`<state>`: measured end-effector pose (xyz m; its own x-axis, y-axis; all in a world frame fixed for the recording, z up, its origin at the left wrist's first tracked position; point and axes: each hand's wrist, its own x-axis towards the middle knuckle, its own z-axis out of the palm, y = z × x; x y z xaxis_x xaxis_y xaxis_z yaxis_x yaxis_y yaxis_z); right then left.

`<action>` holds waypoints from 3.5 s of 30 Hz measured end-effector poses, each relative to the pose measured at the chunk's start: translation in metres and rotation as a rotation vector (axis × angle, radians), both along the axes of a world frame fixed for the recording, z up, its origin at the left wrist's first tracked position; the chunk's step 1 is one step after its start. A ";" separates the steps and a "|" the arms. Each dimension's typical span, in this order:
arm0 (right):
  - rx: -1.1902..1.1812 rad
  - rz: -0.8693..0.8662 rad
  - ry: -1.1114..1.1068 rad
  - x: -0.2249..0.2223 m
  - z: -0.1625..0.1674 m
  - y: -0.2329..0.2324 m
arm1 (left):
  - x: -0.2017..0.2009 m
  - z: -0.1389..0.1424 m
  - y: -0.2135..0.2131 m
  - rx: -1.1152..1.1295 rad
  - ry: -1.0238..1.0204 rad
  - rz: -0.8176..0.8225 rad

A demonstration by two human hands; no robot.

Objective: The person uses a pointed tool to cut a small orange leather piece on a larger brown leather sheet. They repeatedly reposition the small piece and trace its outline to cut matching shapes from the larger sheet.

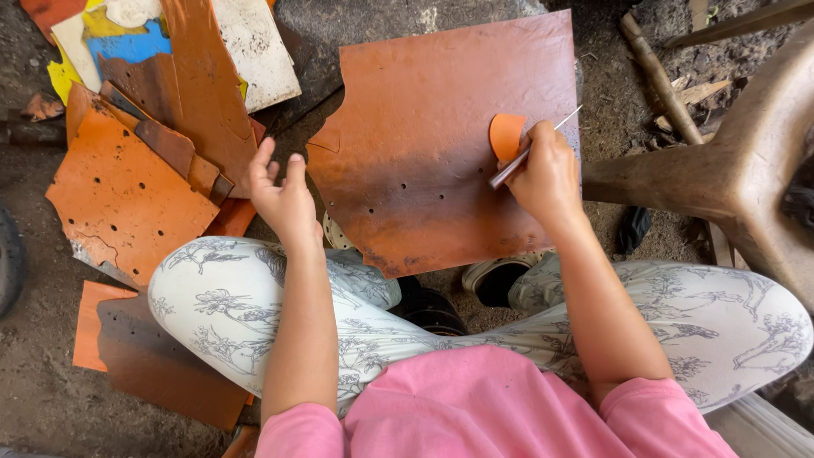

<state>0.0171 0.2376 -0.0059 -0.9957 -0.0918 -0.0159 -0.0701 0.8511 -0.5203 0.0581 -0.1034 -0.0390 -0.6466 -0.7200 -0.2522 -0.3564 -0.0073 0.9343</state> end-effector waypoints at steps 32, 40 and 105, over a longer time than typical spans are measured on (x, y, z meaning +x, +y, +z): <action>-0.324 0.035 -0.035 0.036 0.028 -0.023 | 0.034 0.046 0.108 -0.924 0.236 -0.948; -0.811 0.150 -0.123 0.038 0.014 -0.001 | 0.029 0.047 0.115 -0.917 0.197 -0.957; -0.266 0.122 0.018 0.039 0.030 -0.027 | 0.029 0.051 0.118 -0.892 0.105 -1.024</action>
<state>0.0561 0.2103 0.0240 -0.9770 -0.2091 0.0423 -0.1747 0.6700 -0.7215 0.0868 0.0150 0.0119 -0.9720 0.1987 0.1258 0.2351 0.8304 0.5052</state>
